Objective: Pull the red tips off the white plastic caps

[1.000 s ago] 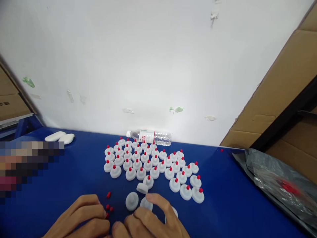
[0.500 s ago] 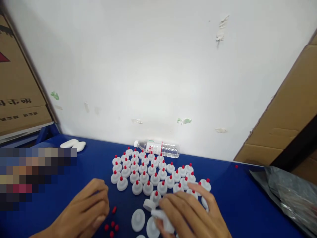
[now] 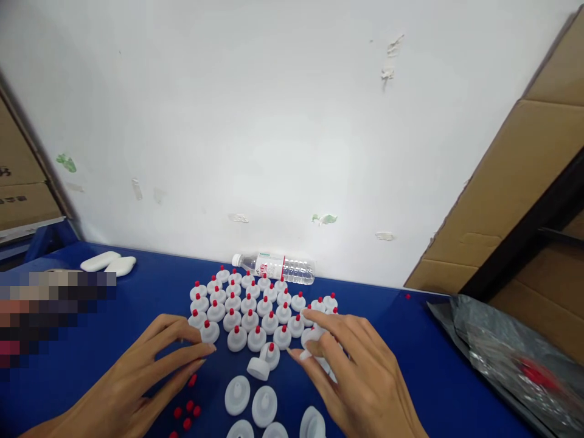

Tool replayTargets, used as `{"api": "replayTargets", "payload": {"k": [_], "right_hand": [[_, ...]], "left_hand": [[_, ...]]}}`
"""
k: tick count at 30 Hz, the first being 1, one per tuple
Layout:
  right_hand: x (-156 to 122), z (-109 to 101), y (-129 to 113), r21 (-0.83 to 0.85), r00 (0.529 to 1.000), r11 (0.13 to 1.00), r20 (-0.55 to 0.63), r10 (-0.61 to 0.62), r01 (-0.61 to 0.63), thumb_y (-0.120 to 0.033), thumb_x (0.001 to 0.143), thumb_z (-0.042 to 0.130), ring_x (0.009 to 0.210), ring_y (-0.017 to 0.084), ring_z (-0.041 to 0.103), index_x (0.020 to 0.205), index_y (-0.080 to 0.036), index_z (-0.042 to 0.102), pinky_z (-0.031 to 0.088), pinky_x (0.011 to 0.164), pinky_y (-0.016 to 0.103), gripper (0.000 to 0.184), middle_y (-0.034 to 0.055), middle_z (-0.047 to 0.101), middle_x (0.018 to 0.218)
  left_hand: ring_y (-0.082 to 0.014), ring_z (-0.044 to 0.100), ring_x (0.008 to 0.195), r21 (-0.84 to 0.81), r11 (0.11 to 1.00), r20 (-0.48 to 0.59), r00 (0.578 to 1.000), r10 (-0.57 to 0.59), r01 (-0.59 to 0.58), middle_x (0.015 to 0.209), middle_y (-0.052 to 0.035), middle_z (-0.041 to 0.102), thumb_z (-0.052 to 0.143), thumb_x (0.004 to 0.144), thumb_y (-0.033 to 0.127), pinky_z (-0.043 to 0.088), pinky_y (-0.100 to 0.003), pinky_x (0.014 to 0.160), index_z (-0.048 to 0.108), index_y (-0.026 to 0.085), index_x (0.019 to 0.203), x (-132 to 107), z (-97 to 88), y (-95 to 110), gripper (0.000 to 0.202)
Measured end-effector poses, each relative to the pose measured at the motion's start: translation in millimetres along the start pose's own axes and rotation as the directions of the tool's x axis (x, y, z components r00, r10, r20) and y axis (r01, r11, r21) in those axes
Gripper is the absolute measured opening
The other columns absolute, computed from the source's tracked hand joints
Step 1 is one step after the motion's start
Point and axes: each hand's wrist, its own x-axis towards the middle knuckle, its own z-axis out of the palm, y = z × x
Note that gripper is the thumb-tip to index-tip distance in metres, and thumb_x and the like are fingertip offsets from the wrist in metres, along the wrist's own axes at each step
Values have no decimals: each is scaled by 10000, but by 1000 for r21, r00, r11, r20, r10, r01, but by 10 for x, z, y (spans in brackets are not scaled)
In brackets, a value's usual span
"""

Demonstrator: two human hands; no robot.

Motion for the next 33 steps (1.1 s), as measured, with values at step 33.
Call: {"api": "replayTargets", "payload": {"k": [33], "right_hand": [[-212, 43, 355, 111, 877, 982, 474, 81, -150, -382, 1129, 645, 755, 159, 675, 969, -292, 704, 401, 909, 399, 192, -86, 751, 858]], "left_hand": [[-176, 658, 1056, -101, 982, 324, 939, -118, 158, 1077, 25, 759, 564, 1170, 273, 544, -249, 942, 722, 295, 1087, 13, 90, -126, 179]]}}
